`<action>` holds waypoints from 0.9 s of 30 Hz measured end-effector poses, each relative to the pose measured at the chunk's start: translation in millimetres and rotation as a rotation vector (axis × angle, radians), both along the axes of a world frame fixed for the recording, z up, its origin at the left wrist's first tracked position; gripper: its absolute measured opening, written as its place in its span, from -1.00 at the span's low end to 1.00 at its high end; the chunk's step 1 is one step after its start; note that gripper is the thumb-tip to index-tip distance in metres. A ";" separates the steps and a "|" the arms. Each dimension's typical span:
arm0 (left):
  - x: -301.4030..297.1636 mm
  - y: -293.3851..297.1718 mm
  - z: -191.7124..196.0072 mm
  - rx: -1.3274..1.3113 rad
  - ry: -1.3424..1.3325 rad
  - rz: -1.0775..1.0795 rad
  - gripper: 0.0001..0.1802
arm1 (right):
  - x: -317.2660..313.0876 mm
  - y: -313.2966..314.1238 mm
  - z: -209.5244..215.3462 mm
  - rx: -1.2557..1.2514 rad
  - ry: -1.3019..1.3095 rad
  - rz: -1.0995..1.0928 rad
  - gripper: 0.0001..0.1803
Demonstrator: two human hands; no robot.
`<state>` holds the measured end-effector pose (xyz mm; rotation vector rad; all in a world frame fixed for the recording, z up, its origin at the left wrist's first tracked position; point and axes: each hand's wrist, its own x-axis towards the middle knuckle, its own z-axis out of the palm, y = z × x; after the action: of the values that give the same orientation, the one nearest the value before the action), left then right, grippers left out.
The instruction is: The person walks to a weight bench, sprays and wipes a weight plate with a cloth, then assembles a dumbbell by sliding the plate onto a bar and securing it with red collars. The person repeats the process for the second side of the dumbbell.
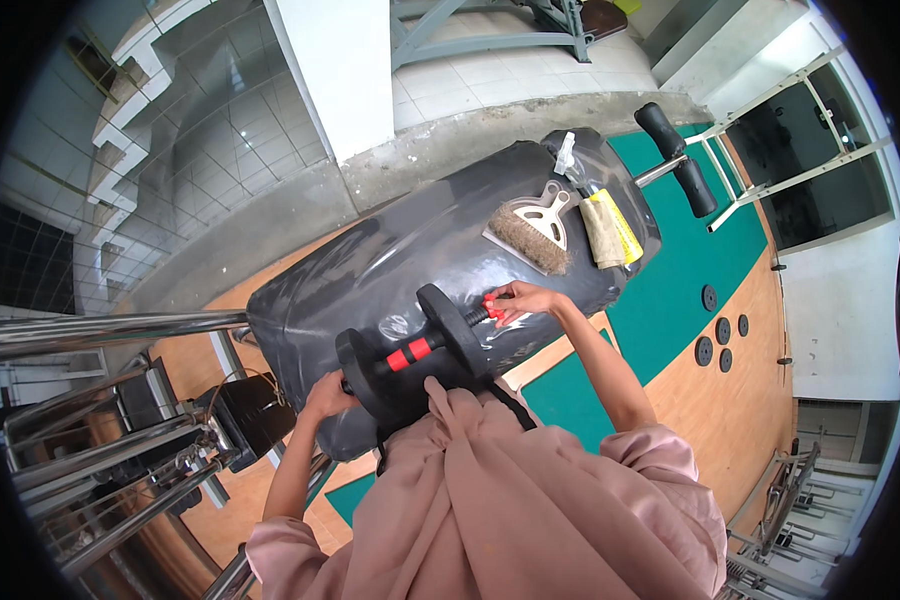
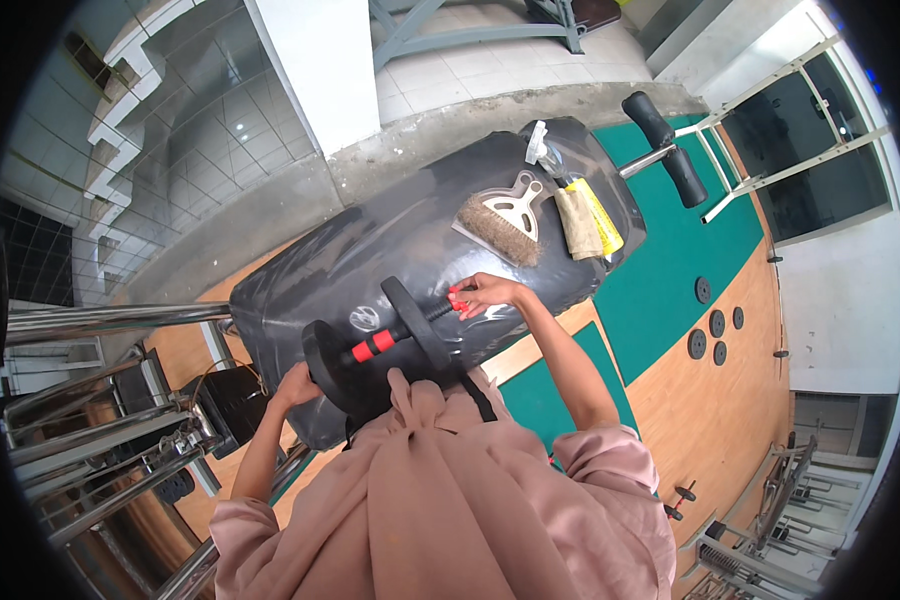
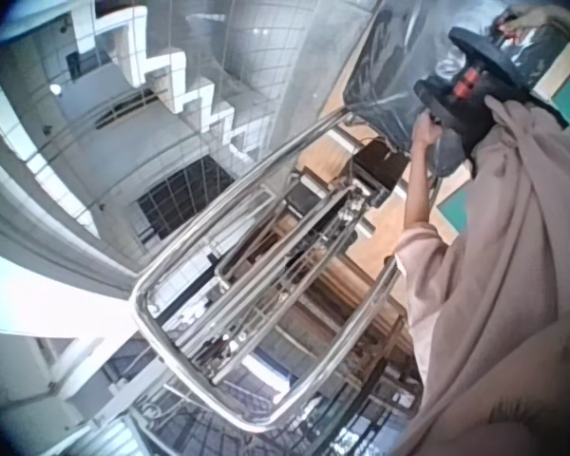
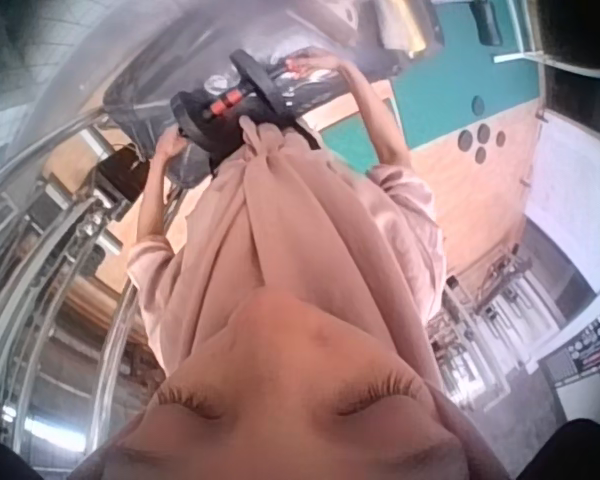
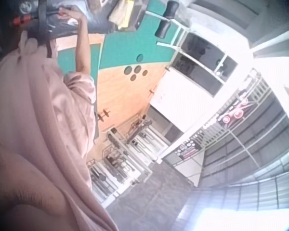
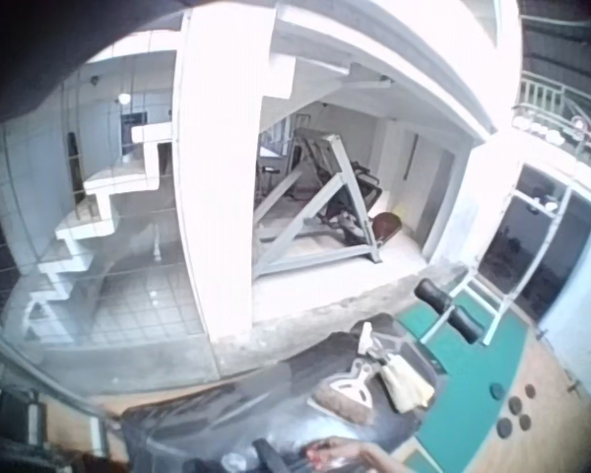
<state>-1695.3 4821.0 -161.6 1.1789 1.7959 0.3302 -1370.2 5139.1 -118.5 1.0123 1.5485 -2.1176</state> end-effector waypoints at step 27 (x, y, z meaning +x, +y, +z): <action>168.1 114.4 71.7 0.187 0.334 0.284 0.18 | -34.3 -4.1 -4.7 0.437 -0.101 0.065 -0.57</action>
<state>-1527.1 4935.4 -90.0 1.1575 2.2736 0.4974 -1404.6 5135.0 -123.2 1.1629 2.0106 -1.6904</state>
